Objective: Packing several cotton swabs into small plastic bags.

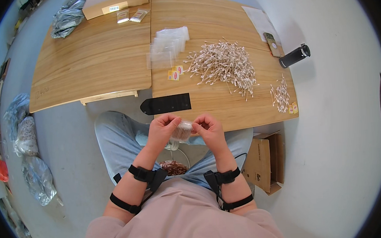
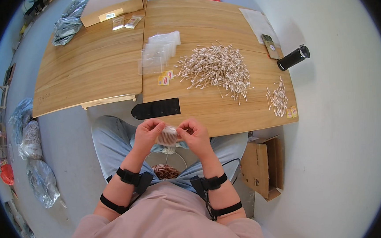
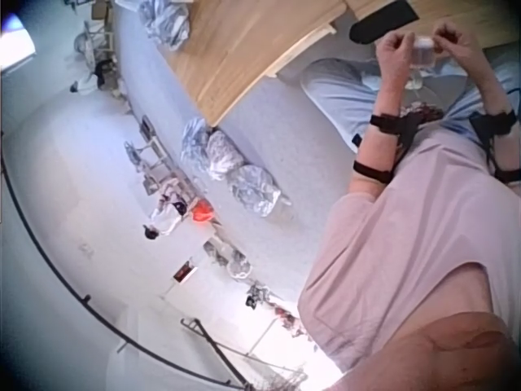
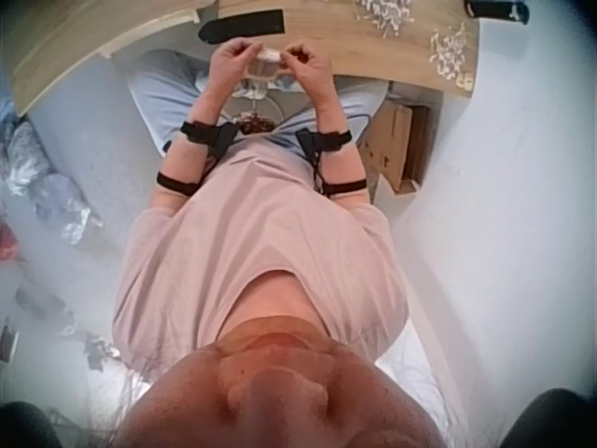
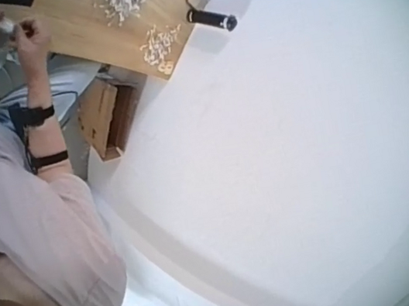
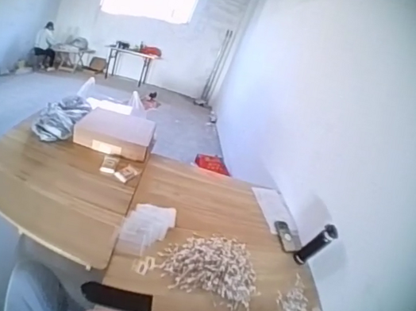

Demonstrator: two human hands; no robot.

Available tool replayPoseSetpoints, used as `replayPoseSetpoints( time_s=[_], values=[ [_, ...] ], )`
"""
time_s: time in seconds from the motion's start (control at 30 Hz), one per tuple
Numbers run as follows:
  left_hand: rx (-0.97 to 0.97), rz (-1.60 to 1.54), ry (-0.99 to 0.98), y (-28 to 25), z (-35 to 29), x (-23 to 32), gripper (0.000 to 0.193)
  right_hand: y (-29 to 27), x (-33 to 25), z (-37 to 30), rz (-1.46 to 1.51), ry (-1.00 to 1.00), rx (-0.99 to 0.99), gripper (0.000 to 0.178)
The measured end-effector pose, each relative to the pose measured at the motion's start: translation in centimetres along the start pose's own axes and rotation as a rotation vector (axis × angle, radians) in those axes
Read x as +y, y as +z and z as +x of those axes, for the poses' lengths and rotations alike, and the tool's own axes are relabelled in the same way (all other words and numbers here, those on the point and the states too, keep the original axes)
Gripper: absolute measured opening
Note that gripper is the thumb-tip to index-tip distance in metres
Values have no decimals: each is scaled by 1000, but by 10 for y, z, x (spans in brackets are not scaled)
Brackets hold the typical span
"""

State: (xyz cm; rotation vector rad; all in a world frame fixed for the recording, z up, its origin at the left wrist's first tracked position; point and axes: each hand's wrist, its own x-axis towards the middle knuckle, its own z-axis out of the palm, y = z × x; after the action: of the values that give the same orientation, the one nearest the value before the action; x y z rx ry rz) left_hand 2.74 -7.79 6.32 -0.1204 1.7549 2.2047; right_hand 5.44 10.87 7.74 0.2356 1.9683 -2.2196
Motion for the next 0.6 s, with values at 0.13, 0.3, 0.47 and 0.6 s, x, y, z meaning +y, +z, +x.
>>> replayPoseSetpoints(
  time_s=[0.13, 0.3, 0.47, 0.6],
  values=[
    [-20, -36, 1, 1, -2, 6, 9, 1, -3, -5, -13, -90, -7, 5],
    [-66, 56, 39, 4, -6, 13, 9, 5, -14, -6, -263, -283, 19, 9],
    [-87, 139, 58, 12, -12, 22, 10, 19, -29, -10, -395, -318, 31, 10],
    [-96, 179, 79, 11, -14, 26, 11, 17, -29, -11, -439, -353, 27, 8]
  ],
)
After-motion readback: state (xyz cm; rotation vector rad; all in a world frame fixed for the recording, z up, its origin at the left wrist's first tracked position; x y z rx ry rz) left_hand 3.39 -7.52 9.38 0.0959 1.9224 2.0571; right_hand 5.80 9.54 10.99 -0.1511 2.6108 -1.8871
